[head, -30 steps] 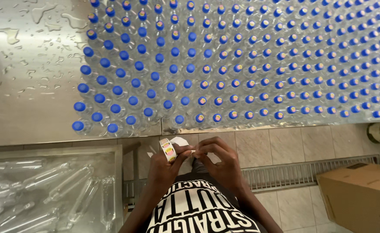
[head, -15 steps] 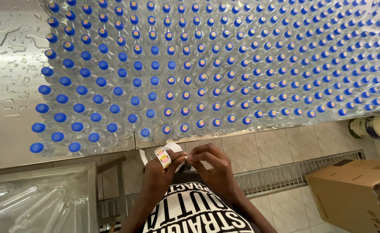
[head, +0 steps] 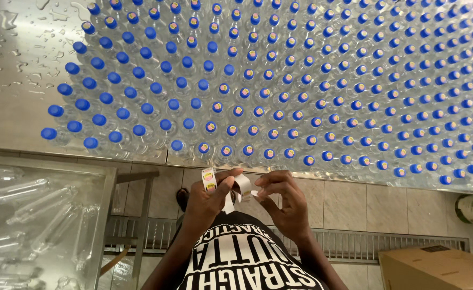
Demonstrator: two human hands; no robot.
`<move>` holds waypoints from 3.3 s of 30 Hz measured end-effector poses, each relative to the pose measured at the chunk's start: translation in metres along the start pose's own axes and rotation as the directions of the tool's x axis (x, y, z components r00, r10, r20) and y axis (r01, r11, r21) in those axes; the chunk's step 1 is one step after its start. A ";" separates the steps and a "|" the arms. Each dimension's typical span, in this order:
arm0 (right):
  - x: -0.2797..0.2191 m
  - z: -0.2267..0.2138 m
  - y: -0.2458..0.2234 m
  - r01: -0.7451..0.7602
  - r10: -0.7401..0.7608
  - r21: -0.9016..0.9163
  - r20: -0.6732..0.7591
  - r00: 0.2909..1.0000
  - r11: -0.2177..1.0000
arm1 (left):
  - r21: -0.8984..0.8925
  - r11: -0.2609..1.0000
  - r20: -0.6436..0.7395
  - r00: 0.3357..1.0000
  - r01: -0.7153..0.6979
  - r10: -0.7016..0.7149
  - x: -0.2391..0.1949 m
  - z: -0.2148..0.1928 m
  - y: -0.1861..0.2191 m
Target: The person stands at a stainless steel table and applies small round stickers to the blue caps of numerous water bottles. They peel stickers from a roll held in their left hand and place them on the bottles using their right hand, working systematically across the rows.
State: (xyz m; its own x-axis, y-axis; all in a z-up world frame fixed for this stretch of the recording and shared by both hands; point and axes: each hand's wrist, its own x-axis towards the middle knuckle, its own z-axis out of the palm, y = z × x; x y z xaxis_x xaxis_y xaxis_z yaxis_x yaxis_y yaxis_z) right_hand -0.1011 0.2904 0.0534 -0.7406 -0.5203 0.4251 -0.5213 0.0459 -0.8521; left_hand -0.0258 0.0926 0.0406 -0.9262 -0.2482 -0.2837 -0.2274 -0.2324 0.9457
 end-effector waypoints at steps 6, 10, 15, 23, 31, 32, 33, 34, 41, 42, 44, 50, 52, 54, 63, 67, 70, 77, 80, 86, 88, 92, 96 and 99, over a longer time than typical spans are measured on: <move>0.003 0.000 0.006 0.163 -0.163 -0.015 0.016 0.986 0.986 | -0.139 0.980 -0.057 0.987 0.141 -0.150 0.000 0.013 -0.005; -0.005 0.002 0.012 0.148 -0.148 0.000 0.015 0.989 0.989 | -0.278 0.943 -0.065 0.976 0.184 -0.210 0.004 0.015 0.005; -0.010 0.027 0.019 0.109 -0.103 0.059 -0.089 0.991 0.992 | -0.293 0.952 -0.176 0.984 -0.085 0.033 0.008 0.006 0.000; -0.007 0.072 0.028 0.044 0.020 0.281 -0.221 0.975 0.959 | -0.235 0.968 0.013 0.995 -0.090 0.095 0.008 -0.039 -0.009; 0.006 0.110 0.006 -0.064 0.178 0.391 -0.264 0.948 0.918 | -0.182 0.951 0.135 0.952 -0.248 0.274 0.000 -0.080 0.007; 0.007 0.112 0.005 -0.069 0.180 0.401 -0.248 0.952 0.914 | -0.117 0.943 0.117 0.938 -0.312 0.325 0.001 -0.083 0.007; 0.008 0.115 0.005 -0.074 0.182 0.410 -0.232 0.956 0.909 | -0.052 0.927 0.103 0.921 -0.372 0.376 0.002 -0.087 0.008; 0.009 0.117 0.004 -0.072 0.182 0.408 -0.236 0.955 0.910 | -0.053 0.926 0.107 0.920 -0.373 0.377 0.002 -0.090 0.010; 0.008 0.128 -0.001 -0.023 0.089 0.227 -0.285 0.954 0.974 | 0.056 0.915 0.043 0.916 -0.400 0.398 0.001 -0.103 0.015; 0.009 0.128 -0.002 0.021 0.004 0.077 -0.312 0.950 0.997 | 0.098 0.912 0.027 0.917 -0.398 0.397 0.001 -0.104 0.016; 0.017 0.125 -0.011 0.076 -0.077 -0.015 -0.296 0.952 0.997 | 0.097 0.915 0.023 0.920 -0.391 0.391 -0.002 -0.104 0.021; 0.034 0.123 -0.029 0.210 -0.278 -0.308 -0.195 0.941 0.928 | 0.129 0.893 0.007 0.901 -0.431 0.434 -0.007 -0.095 0.035; 0.033 0.123 -0.025 0.226 -0.302 -0.336 -0.193 0.934 0.914 | 0.143 0.893 -0.012 0.902 -0.427 0.433 -0.008 -0.095 0.034; 0.031 0.123 -0.020 0.271 -0.359 -0.394 -0.167 0.918 0.878 | 0.148 0.872 0.009 0.883 -0.466 0.470 -0.006 -0.097 0.030; 0.028 0.120 -0.007 0.438 -0.562 -0.491 -0.134 0.817 0.753 | 0.244 0.868 -0.031 0.892 -0.432 0.452 -0.009 -0.086 0.028; 0.027 0.117 -0.012 0.430 -0.540 -0.477 -0.116 0.834 0.766 | 0.238 0.895 -0.047 0.916 -0.378 0.399 -0.011 -0.084 0.026; 0.023 0.112 -0.012 0.348 -0.417 -0.368 -0.128 0.900 0.862 | 0.228 0.900 -0.019 0.922 -0.372 0.386 -0.010 -0.087 0.023; 0.017 0.100 -0.006 0.017 0.041 0.283 -0.196 0.980 0.959 | -0.134 0.974 0.045 0.981 -0.184 0.191 -0.009 -0.092 0.012; 0.012 0.102 -0.002 0.063 -0.010 0.297 -0.175 0.984 0.953 | -0.142 0.973 0.010 0.983 -0.181 0.184 -0.005 -0.091 0.012; 0.009 0.110 0.001 0.353 -0.369 -0.136 -0.118 0.922 0.926 | -0.077 0.962 -0.027 0.965 -0.264 0.262 0.003 -0.088 0.012; 0.012 0.110 0.000 0.369 -0.399 -0.237 -0.090 0.913 0.899 | -0.052 0.955 -0.024 0.956 -0.292 0.291 0.003 -0.088 0.012; 0.018 0.104 0.003 0.384 -0.431 -0.298 -0.109 0.896 0.874 | -0.104 0.961 0.064 0.963 -0.255 0.262 -0.003 -0.087 0.023; 0.018 0.100 0.002 0.343 -0.383 -0.268 -0.114 0.916 0.900 | -0.150 0.961 0.144 0.957 -0.232 0.253 -0.002 -0.085 0.010; 0.019 0.100 0.002 0.343 -0.373 -0.215 -0.117 0.921 0.914 | -0.148 0.956 0.126 0.954 -0.254 0.273 0.006 -0.088 -0.008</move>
State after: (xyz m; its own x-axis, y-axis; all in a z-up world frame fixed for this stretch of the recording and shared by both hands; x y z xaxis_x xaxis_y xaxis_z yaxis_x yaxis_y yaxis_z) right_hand -0.0737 0.1948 0.0294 -0.5369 -0.3966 0.7446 -0.8220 0.0472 -0.5675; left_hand -0.0033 0.0101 0.0178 -0.9833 -0.1819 0.0077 0.0626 -0.2980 0.9525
